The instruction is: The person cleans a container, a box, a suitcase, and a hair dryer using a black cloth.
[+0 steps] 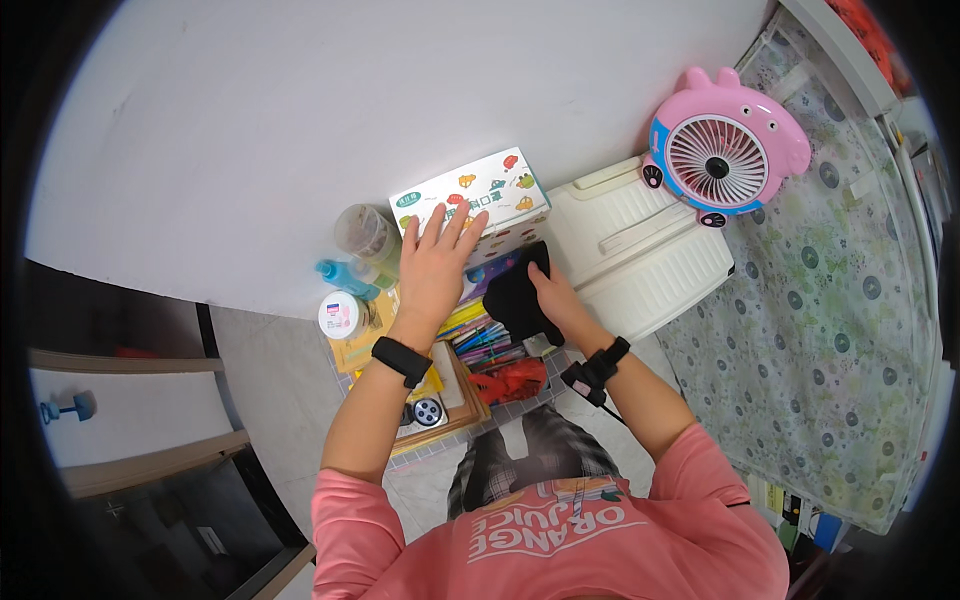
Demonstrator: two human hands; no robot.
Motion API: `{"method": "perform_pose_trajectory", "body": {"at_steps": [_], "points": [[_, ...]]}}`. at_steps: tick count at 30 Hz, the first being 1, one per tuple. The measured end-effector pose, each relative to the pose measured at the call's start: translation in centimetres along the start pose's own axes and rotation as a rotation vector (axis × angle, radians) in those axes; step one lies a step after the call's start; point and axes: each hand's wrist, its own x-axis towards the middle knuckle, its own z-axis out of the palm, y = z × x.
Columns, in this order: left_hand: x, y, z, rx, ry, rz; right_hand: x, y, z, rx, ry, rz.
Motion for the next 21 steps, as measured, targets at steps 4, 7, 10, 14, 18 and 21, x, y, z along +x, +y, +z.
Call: {"method": "perform_pose_trajectory", "body": {"at_steps": [4,7,10,14,18,21], "points": [[-0.4,0.8,0.4,0.016,0.014,-0.056,1.3,-0.7,0.6,0.146,0.038,0.005],[-0.6,0.6,0.3,0.026,0.016,-0.077,2.2,-0.8,0.1,0.172,0.024,0.040],[-0.6,0.9,0.3,0.022,0.004,-0.074,2.6,-0.7,-0.3,0.063,-0.017,0.011],[-2.4,3.1,0.9,-0.002,0.138,-0.060,2.6,0.2,-2.6,0.012,0.032,0.070],[-9.1,6.6,3.6,-0.283,0.087,0.031,-2.2,-1.4,-6.4,-0.003,0.068,0.066],[-11.2,8.9,7.1,-0.383,-0.157,-0.059,-6.4,-1.7,-9.1,-0.069,-0.003,-0.001]]}}
